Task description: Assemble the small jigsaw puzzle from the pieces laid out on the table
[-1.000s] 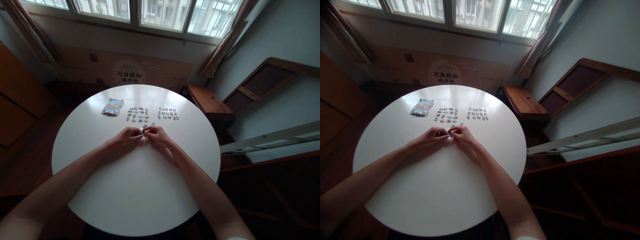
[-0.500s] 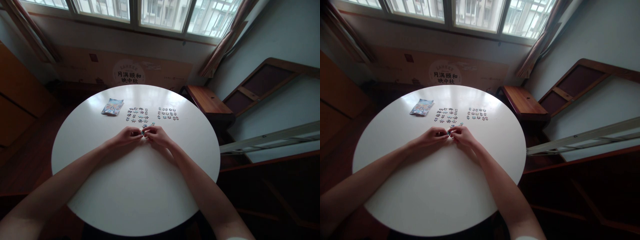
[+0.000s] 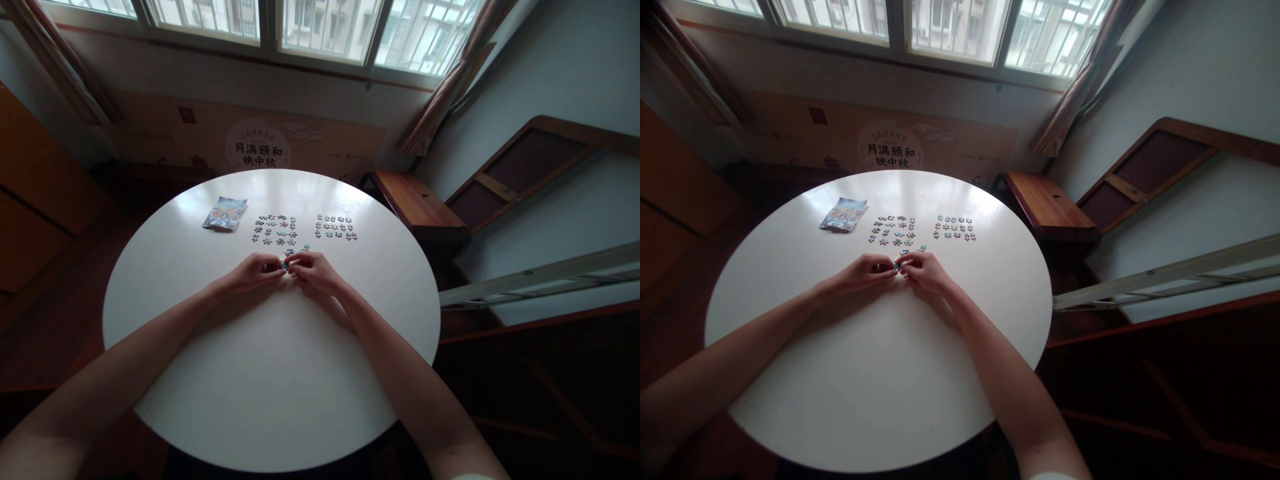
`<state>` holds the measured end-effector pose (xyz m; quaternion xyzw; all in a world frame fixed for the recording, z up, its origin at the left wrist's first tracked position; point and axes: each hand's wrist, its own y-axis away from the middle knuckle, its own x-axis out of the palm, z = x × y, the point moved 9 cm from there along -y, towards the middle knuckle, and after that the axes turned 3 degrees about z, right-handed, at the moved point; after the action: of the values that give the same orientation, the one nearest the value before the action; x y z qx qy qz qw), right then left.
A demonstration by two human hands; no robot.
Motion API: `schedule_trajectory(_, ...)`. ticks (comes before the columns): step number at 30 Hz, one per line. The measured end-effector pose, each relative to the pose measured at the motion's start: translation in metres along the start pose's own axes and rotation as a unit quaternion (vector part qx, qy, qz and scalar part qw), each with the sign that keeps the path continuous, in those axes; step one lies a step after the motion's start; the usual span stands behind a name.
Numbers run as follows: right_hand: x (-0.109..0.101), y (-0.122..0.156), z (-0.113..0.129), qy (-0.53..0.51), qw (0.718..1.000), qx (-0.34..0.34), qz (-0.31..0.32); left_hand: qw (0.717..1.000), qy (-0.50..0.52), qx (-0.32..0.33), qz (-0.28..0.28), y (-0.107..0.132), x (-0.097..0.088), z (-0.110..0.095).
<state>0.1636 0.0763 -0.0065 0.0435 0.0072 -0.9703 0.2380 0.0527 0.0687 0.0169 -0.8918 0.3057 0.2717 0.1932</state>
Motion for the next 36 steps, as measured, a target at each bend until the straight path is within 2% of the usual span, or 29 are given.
schedule_trajectory(36, -0.0008, 0.0001, -0.0004, 0.006, 1.000, -0.001, -0.003, 1.000, -0.004, -0.001, 0.003, -0.0007, 0.0012, 0.0021)
